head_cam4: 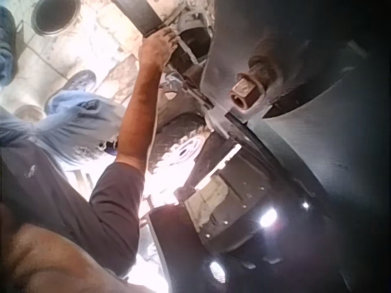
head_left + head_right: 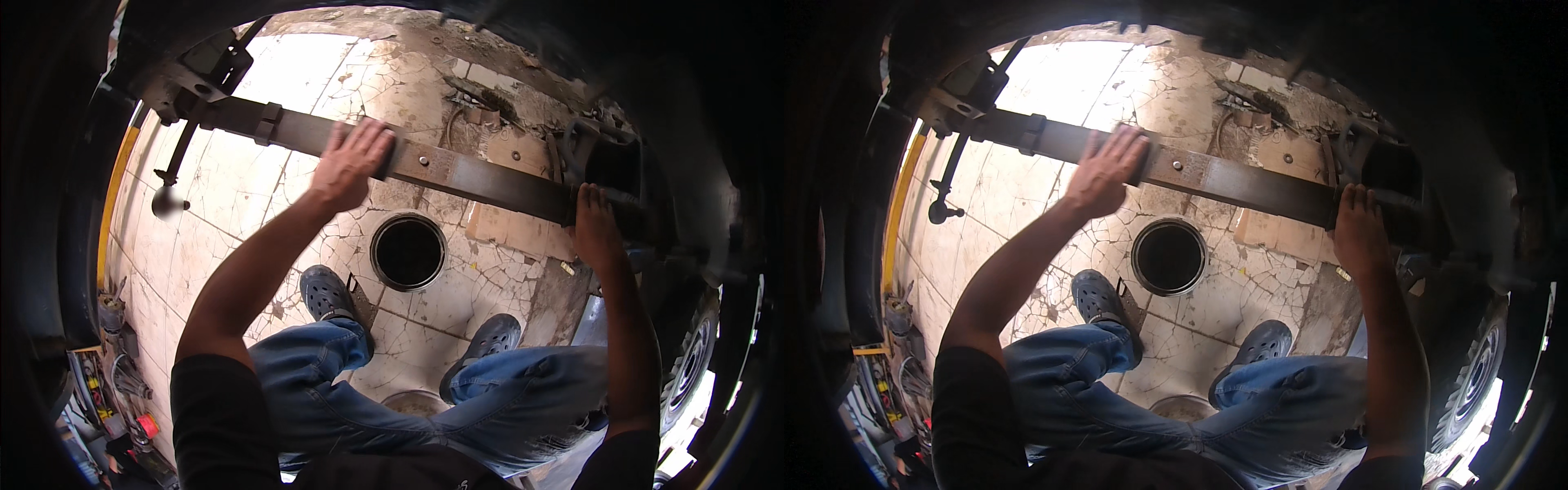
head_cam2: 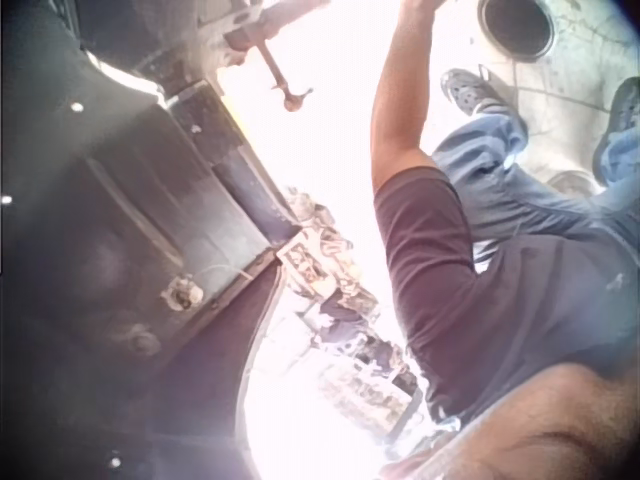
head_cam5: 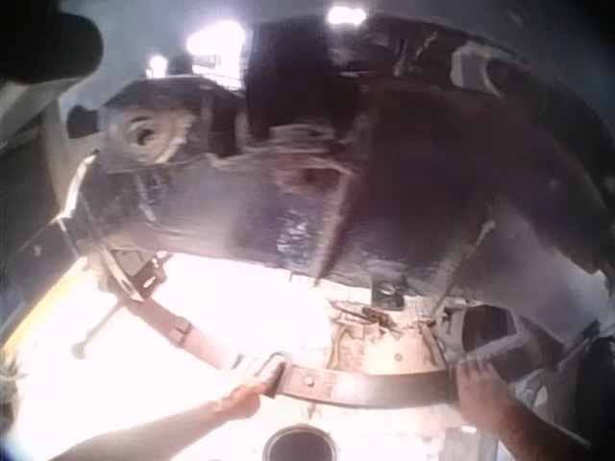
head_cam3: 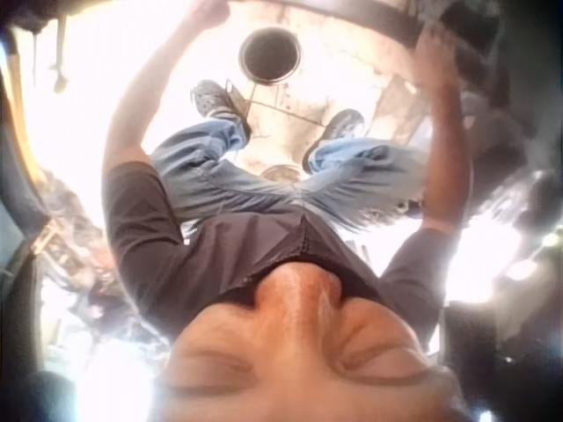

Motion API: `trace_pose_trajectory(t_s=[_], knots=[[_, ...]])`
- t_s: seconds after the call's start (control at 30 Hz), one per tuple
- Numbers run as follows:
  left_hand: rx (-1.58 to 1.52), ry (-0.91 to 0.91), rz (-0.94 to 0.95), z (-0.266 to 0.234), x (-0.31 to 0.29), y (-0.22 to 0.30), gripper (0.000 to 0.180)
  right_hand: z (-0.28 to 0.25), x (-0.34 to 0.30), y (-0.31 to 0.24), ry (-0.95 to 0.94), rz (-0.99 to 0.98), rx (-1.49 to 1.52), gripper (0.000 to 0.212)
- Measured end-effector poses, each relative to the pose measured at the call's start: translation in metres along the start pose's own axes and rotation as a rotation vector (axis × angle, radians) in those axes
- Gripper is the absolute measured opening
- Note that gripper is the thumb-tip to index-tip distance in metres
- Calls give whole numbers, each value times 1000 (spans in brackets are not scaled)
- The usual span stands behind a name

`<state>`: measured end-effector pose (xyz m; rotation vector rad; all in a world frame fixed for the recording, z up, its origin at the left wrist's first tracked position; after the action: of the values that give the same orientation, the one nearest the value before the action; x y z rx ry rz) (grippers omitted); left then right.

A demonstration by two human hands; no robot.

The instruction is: The person scrubs a metal bar on the underside of a vehicle using a small rectangular pad. The person repeatedly rubs the pad along the surface of the bar while standing in a service pit.

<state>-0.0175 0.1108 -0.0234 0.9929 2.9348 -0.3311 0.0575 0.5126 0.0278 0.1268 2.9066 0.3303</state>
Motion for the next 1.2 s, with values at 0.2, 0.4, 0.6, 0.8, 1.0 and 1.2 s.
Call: trace_pose_trajectory(t_s=[0.2,0.4,0.6,0.8,1.0,1.2], knots=[[-48,13,-145,-11,-32,-29,81,-6,1,-7,-17,-5,-19,81],[-233,42,47,-6,-15,52,81,-10,5,-8,-105,60,-30,81],[-16,-16,-164,-14,-24,-19,81,-1,5,-5,-6,13,-7,83],[27,-168,-141,-16,-10,5,85,-2,4,-2,-30,32,-18,81],[32,-82,-21,-15,-12,-8,83,-5,1,-2,-48,39,23,82],[0,-58,-114,-5,-12,-5,86,-5,7,-7,-70,36,-25,83]])
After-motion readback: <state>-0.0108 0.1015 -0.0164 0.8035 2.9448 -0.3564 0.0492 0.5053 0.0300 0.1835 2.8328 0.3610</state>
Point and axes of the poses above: each hand's wrist, its own x-axis towards the middle knuckle, its own z-axis out of the palm, y = z × x, the point moved 1 cm from there along x, towards the middle knuckle, and after that the axes turned 8 degrees about z, right-handed, at the moved point
